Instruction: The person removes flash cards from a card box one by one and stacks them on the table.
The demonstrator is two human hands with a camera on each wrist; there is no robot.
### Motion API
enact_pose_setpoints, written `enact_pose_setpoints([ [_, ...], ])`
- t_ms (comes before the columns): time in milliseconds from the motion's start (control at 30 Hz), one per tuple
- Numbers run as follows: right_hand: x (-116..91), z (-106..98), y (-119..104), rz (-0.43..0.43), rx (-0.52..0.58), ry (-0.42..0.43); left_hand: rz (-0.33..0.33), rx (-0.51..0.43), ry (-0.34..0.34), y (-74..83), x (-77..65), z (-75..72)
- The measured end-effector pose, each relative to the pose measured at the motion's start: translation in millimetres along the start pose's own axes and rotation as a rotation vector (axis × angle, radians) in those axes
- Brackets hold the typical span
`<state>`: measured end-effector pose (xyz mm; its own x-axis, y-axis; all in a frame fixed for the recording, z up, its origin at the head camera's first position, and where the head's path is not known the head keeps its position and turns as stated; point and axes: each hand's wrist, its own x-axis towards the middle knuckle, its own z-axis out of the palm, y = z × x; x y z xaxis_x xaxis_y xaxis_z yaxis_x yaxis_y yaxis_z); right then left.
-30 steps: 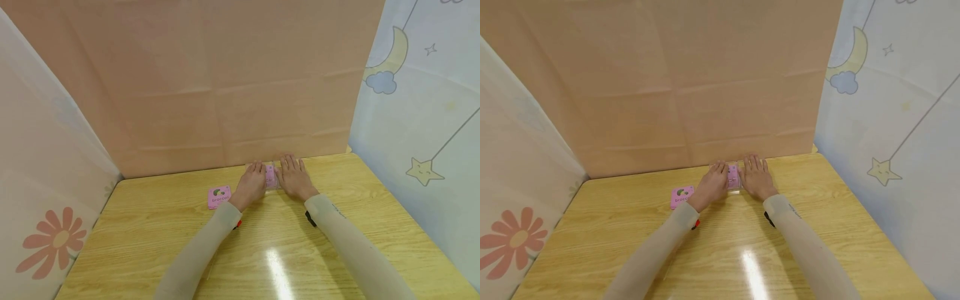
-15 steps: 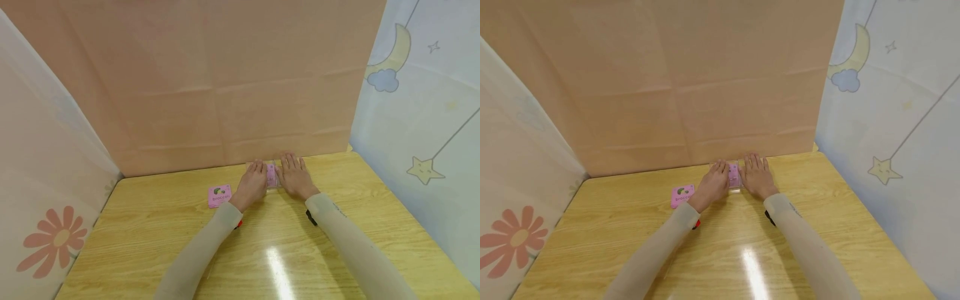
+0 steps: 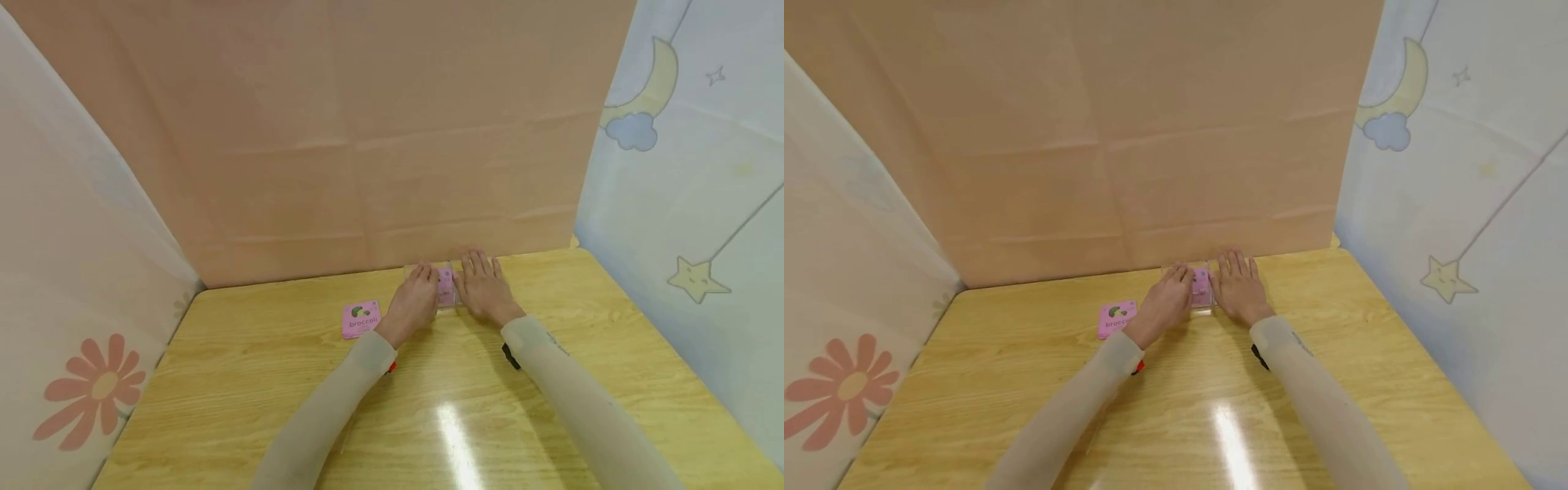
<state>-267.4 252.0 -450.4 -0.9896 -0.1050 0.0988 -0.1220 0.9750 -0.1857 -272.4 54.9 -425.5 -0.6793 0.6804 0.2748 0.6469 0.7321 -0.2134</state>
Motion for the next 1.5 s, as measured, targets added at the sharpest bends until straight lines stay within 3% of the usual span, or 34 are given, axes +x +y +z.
enact_pose_setpoints([
  [133, -0.7, 0.5, 1.3, 0.000, -0.003, -0.004, -0.023, -0.070, 0.068, -0.2, 0.2, -3.4],
  [300, -2.0, 0.0, -0.1, 0.000, 0.003, -0.001, -0.035, -0.096, 0.095, -2.7, 1.2, -7.3],
  [533, -2.3, 1.6, 1.0, -0.003, 0.013, 0.020, -0.066, -0.249, 0.038, -13.5, 6.8, -18.3],
  [733, -1.9, 2.8, 2.3, -0.005, 0.025, 0.016, -0.087, -0.521, -0.036, -29.5, 12.3, -26.1],
  [967, -1.7, 3.1, 4.3, -0.007, 0.033, 0.014, -0.177, -0.800, -0.055, -47.5, 13.7, -18.7],
  [1067, -1.4, 1.9, 4.7, -0.012, 0.031, 0.022, -0.214, -0.874, -0.031, -51.3, 11.5, -13.2],
  [1267, -2.1, 0.4, 3.9, -0.014, 0.036, 0.023, -0.259, -0.959, 0.041, -52.6, 3.8, -1.6],
  [1500, -2.3, 4.7, 4.8, -0.010, 0.028, 0.009, -0.285, -1.027, 0.072, -52.3, -3.4, 10.4],
])
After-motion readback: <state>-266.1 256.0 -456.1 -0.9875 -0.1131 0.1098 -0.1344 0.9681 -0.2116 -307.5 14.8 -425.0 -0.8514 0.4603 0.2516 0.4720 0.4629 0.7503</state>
